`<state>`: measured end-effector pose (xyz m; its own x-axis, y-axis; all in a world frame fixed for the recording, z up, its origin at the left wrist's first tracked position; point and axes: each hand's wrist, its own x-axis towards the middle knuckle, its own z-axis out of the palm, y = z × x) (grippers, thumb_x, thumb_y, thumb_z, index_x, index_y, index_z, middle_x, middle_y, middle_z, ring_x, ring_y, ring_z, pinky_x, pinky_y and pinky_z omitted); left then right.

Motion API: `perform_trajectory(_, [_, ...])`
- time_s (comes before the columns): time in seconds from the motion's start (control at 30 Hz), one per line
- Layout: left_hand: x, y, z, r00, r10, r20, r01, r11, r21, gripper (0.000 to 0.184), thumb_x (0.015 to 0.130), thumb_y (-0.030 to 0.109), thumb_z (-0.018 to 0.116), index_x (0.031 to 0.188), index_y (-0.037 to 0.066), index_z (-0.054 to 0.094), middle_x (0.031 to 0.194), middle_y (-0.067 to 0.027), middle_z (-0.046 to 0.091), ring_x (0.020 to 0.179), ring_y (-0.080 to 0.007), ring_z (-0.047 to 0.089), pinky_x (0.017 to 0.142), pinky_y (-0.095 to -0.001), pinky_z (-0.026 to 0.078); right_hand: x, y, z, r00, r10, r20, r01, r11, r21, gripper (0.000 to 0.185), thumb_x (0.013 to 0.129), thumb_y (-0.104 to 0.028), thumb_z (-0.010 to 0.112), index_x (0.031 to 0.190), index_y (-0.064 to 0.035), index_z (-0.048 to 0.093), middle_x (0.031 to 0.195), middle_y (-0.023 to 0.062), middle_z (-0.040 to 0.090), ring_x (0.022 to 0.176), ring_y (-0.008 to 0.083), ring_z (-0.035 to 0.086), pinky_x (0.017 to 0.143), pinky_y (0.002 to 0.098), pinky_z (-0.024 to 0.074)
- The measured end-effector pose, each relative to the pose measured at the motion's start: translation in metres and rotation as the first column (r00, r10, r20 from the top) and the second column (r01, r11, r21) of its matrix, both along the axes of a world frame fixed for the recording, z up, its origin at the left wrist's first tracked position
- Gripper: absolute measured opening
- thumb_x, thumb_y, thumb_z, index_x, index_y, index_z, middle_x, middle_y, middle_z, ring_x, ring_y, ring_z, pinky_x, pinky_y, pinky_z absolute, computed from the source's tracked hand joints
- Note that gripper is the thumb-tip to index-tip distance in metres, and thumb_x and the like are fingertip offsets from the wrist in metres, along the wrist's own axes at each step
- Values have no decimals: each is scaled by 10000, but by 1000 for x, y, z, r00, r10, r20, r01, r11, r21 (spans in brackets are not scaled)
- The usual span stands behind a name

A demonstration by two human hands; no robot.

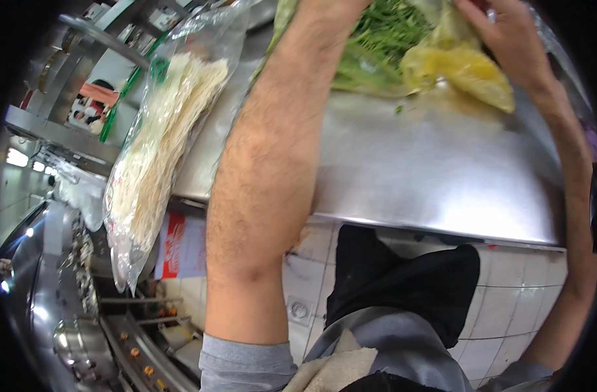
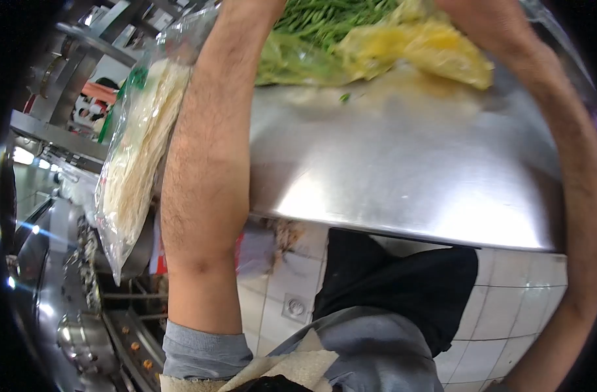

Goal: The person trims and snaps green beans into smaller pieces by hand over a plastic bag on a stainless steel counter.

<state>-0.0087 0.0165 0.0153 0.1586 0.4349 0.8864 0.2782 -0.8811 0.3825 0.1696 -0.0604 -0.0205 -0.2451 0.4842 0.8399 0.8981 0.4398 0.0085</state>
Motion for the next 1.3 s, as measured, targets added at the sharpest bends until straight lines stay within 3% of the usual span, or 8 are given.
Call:
perform_trajectory(0.07, [-5,5,0,997,-50,53,56,993,-106,305,887,254,553,896,-34,653,804,-154,687,644,-271,631,628,-378,489,9,-2,10,998,-25,-51,24,1000,-20,45,838,-15,594,797,-24,611,763,88,593,670,167,562,591,276,488])
perform_trajectory(0.13, [-9,11,-2,993,-95,76,106,980,-167,290,877,231,572,1030,-14,590,861,-151,686,653,-272,632,638,-375,491,26,1,20,993,-18,120,-20,953,304,22,841,-51,617,824,-53,631,773,86,595,692,231,568,630,323,492])
perform_trajectory(0.23, [-8,16,-4,984,-151,97,171,951,-258,427,860,196,602,1233,16,495,946,-145,684,666,-273,634,654,-369,492,55,6,21,998,-27,-63,34,993,115,132,892,-104,586,975,-1,594,883,105,602,781,219,600,689,302,462])
perform_trajectory(0.33, [-6,3,-8,998,-40,47,41,999,-28,163,829,139,565,932,41,646,813,-131,670,770,-254,656,706,-340,507,58,8,19,1000,-15,-3,15,976,216,112,862,-91,616,929,-2,600,845,113,597,776,255,599,685,315,468])
perform_trajectory(0.37, [-9,5,-5,996,-37,-75,33,998,-54,182,904,152,546,995,7,606,828,-67,654,620,-105,615,593,-247,502,55,6,20,1000,-2,6,1,978,209,110,855,-108,608,910,-13,606,857,124,603,778,293,599,681,350,475])
perform_trajectory(0.8, [-17,-9,7,987,-139,83,156,956,-247,153,914,115,535,1007,2,583,826,-55,630,611,-83,582,585,-227,480,27,1,27,998,-21,59,9,980,201,67,836,-100,599,866,-41,606,808,93,582,743,292,573,664,380,444])
perform_trajectory(1.03, [-17,-9,9,980,-160,115,183,957,-225,132,918,104,537,1000,9,579,812,-44,611,611,-71,563,577,-218,469,13,13,12,994,103,-26,-106,980,-171,281,888,-147,572,1128,-3,591,1044,166,595,956,309,595,827,377,469])
perform_trajectory(1.3, [-8,-11,8,889,-375,262,450,823,-347,103,901,89,573,978,33,611,848,-52,607,682,-110,585,630,-242,475,-10,-12,17,963,166,-212,-227,925,-306,226,917,-188,533,1006,10,599,932,153,594,870,320,596,779,394,467])
